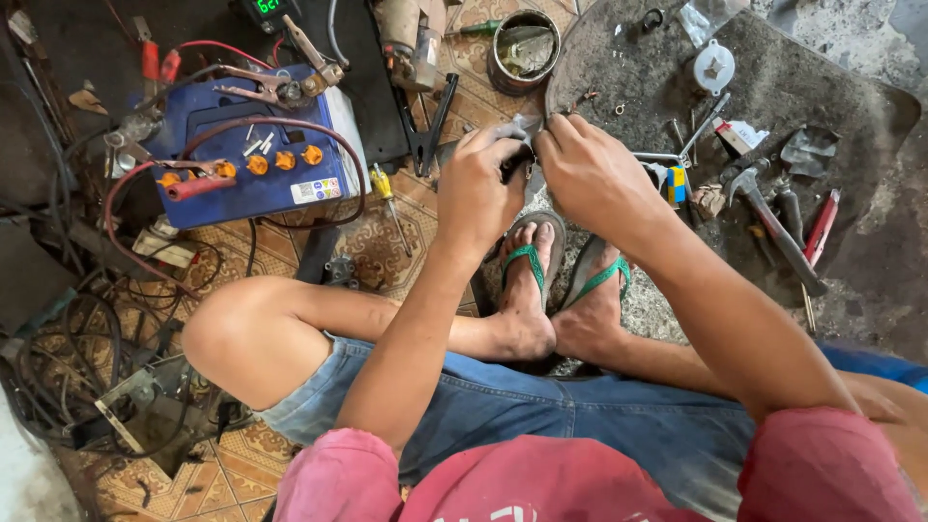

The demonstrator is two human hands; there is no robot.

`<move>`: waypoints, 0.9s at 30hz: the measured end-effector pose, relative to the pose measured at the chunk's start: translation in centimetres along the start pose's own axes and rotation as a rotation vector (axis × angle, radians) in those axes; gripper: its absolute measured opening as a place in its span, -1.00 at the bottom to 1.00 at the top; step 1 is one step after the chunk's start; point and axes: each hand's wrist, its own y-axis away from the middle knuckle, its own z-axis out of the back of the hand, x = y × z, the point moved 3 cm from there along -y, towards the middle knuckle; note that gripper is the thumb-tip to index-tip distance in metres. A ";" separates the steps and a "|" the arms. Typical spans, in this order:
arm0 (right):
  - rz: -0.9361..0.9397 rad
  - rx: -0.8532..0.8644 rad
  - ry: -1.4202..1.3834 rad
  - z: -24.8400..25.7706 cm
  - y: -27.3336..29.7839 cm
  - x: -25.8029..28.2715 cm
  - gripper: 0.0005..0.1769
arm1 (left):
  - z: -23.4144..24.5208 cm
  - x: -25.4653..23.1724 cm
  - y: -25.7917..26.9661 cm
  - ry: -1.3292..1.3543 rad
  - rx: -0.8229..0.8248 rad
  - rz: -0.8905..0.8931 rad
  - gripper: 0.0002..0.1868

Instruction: The person sits on the floor and uses a screwdriver to remove screws from a cylindrical electrical component. They disassemble the housing, remove internal parts, and then reassemble the component by replacing the screws and closing the casing.

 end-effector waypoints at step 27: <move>-0.456 -0.443 -0.818 -0.7 1.3 1.1 -0.91 | 1.1 -0.7 -1.4 0.029 0.105 0.101 -0.93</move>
